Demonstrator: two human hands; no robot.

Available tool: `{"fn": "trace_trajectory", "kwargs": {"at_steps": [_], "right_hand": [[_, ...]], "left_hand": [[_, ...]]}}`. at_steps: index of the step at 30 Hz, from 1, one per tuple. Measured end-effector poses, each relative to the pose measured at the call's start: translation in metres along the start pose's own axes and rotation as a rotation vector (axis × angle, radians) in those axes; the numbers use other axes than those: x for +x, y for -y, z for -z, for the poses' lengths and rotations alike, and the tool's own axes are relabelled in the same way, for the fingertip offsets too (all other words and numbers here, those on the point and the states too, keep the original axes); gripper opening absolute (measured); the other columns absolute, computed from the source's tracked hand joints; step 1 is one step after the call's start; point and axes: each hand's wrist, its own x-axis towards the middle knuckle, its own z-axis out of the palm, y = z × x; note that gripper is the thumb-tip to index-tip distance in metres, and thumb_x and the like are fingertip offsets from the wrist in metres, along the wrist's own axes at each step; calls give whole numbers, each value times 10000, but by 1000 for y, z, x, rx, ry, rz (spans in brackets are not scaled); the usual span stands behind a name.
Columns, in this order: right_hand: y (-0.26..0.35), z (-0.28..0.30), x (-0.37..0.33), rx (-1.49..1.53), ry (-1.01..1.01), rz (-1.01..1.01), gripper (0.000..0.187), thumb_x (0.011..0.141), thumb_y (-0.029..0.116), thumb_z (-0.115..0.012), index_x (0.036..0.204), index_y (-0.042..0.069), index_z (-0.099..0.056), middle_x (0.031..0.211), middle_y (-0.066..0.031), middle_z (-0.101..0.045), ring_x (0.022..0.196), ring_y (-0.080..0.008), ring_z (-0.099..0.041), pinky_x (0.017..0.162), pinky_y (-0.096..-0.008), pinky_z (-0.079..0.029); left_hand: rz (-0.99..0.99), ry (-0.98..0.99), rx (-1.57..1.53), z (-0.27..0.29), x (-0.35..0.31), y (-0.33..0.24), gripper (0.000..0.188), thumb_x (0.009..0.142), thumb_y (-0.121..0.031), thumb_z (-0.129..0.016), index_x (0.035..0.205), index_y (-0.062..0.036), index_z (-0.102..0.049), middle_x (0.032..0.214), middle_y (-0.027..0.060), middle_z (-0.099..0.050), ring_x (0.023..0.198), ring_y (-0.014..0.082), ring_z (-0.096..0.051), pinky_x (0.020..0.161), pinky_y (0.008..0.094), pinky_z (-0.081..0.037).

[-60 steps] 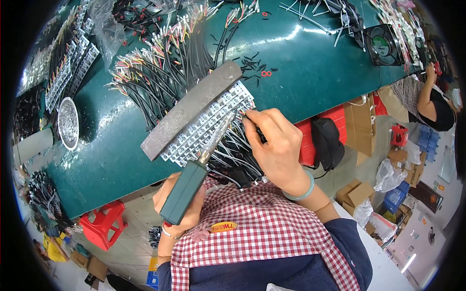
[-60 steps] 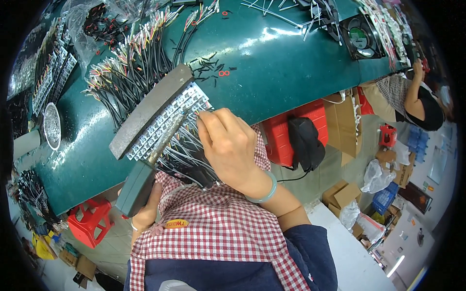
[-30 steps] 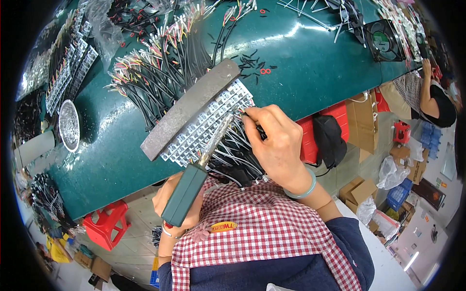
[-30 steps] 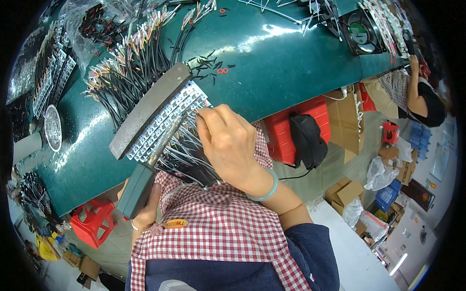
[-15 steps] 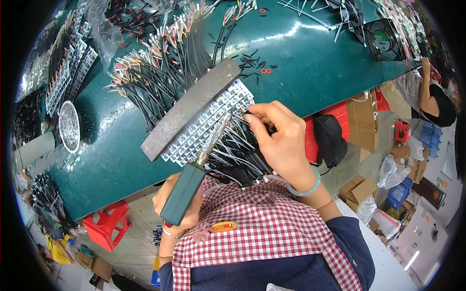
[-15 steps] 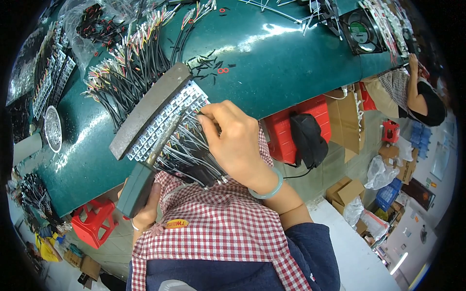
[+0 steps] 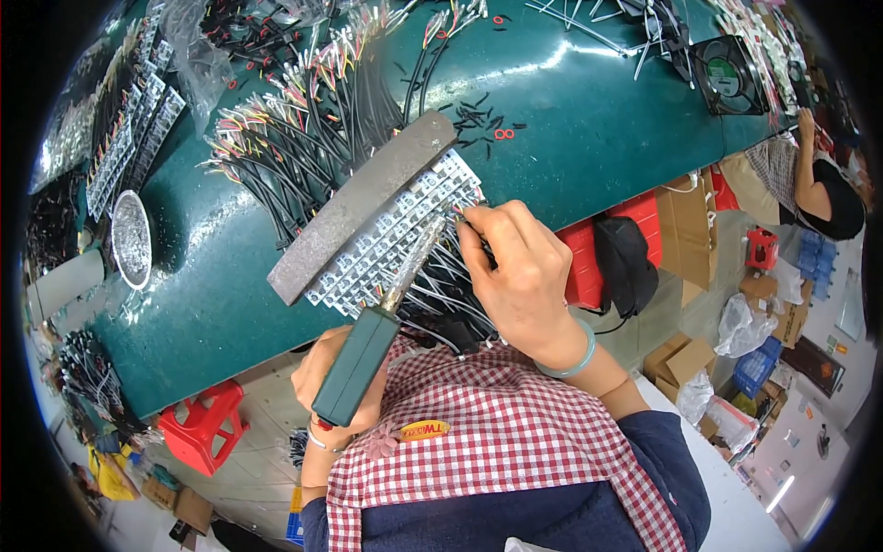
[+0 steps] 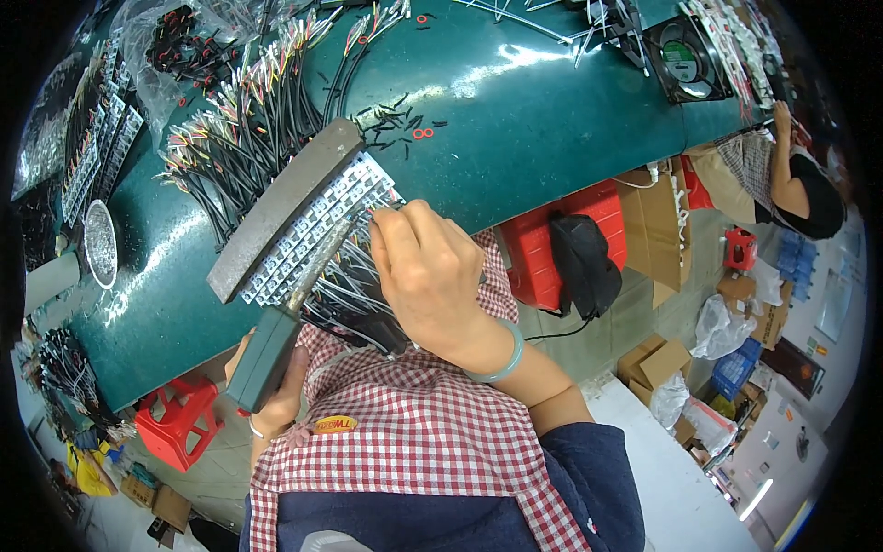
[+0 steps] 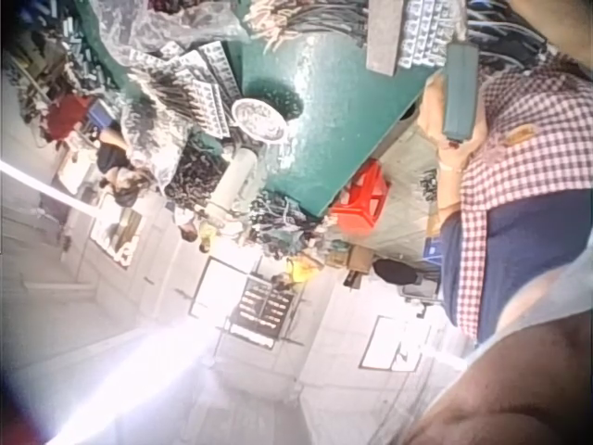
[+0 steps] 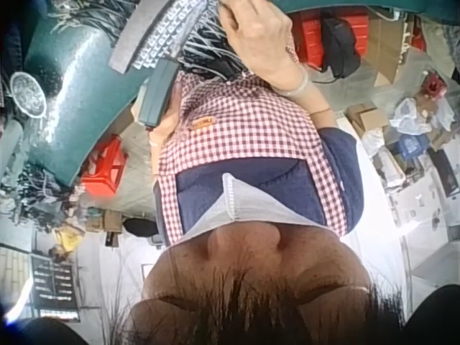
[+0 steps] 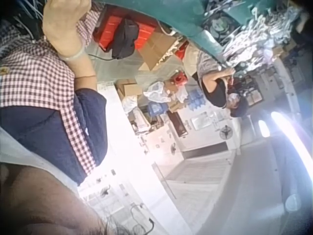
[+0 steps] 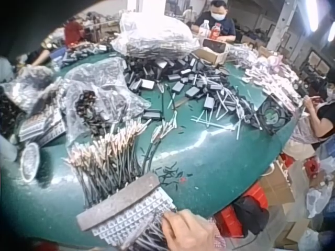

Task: The person solders wires onto electronic components positioned on a board using a handheld soldering tool while holding and arranging the wires by hand.

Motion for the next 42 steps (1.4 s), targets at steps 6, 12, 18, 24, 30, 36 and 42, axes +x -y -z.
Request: {"fn": "trace_trajectory", "kwargs": {"at_steps": [6,12,18,24,30,36,42], "right_hand": [[0,0,0,-7,5,2,149,753,24,-710,864,40,-613,739,-79,-546,558,-238,-560,500,-343,-442],[1,0,2,-10,7,2,142,752,24,-711,850,41,-610,728,-77,-540,548,-239,-556,495,-344,-439],[-1,-1,0,-11,1,3,141,746,24,-714,837,42,-608,718,-78,-535,539,-239,-551,486,-348,-435],[0,0,1,5,4,-11,145,740,23,-717,846,42,-620,724,-83,-547,555,-248,-569,495,-353,-449],[-5,2,2,186,44,-146,124,755,16,-727,847,29,-646,745,-98,-604,590,-259,-624,515,-348,-485],[-6,8,7,349,103,-255,114,768,1,-719,860,21,-654,747,-109,-616,594,-267,-634,520,-346,-492],[-2,3,3,183,72,-138,116,767,11,-714,865,17,-652,772,-110,-604,637,-281,-627,555,-360,-493]], "left_hand": [[-53,-9,-38,-3,3,1,248,645,49,-720,888,57,-668,806,167,-631,645,292,-626,614,337,-493],[-37,20,-19,-1,6,-5,225,641,73,-708,860,59,-661,806,165,-633,640,290,-628,608,330,-498],[15,16,27,3,0,-4,277,648,37,-736,915,52,-663,819,159,-643,659,276,-636,617,322,-498],[-37,-61,56,5,-14,2,322,697,-13,-759,1004,25,-671,877,126,-672,727,221,-639,675,324,-504],[23,-38,65,3,-13,0,267,614,44,-728,880,38,-705,903,190,-685,799,332,-704,730,362,-578],[42,-41,47,2,-13,1,277,608,40,-725,884,36,-704,905,186,-683,803,331,-701,728,361,-574],[23,-14,58,2,-8,-3,262,621,21,-717,882,34,-704,875,174,-675,759,321,-692,689,345,-561]]}}
